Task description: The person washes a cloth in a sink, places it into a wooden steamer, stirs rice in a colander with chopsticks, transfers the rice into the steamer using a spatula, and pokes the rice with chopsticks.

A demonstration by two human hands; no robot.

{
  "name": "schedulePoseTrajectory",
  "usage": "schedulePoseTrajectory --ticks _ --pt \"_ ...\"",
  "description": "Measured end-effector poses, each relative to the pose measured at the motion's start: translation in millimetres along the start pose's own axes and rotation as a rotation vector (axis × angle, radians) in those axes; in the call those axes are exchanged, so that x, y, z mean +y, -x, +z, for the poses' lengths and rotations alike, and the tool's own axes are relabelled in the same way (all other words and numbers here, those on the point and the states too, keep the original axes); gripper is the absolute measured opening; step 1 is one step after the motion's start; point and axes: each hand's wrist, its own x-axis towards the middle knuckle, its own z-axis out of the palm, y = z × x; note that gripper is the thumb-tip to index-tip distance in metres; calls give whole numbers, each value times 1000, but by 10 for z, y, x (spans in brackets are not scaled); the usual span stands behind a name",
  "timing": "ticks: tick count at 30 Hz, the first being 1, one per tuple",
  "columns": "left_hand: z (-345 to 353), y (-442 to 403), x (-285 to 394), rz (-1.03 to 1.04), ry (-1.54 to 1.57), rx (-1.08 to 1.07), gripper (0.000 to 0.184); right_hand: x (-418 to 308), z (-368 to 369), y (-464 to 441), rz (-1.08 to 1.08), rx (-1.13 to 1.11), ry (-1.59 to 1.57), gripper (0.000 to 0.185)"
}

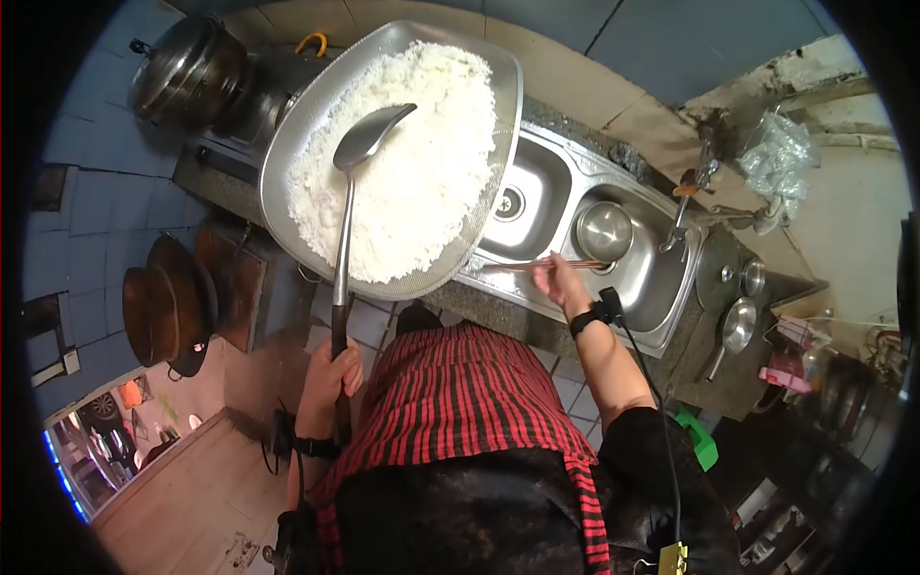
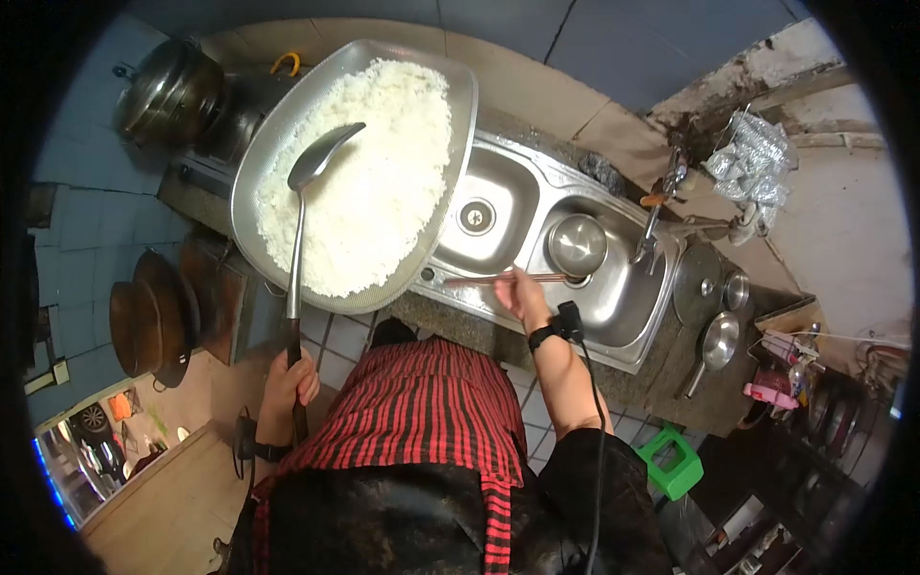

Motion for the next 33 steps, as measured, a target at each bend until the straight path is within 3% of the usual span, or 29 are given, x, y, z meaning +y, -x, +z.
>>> schedulePoseTrajectory --ticks 1,7,15,16,18,20,22,24,27,28,30,32,33 --pt "15 2 -19 -14 -2 3 15 136 42 8 86 5 9 28" --pt "153 -42 71 -27 -154 27 15 208 525 -423 -55 32 -445 27" --pt "329 -15 167 -79 -197 92 13 89 785 -1363 15 40 -494 37" --pt "321 -14 178 -79 -168 58 13 -8 902 -1139 117 142 -372 38" --pt "278 -43 199 -75 -183 73 12 34 898 -823 -13 -15 -144 33" --pt "306 -114 259 -79 -239 0 11 5 920 -411 -173 23 42 27" --pt "338 -218 250 -32 -135 -44 12 -96 1142 510 -416 -13 133 25" --pt "435 -374 296 24 -122 -70 14 -163 1357 1151 -480 -79 373 27" --pt "634 -620 377 82 -177 -116 16 -261 2032 1837 -554 -424 539 30" --pt "711 -702 369 148 -166 -140 20 -283 2258 1951 -661 -520 607 34" --pt "828 -813 369 367 -198 -235 23 -298 2681 2147 -719 -502 644 32" --pt "812 -888 413 756 -270 -186 26 -368 2890 2125 -655 -502 610 28" --pt "626 -784 604 709 -456 -180 27 -392 2994 2161 -632 -546 635 26"
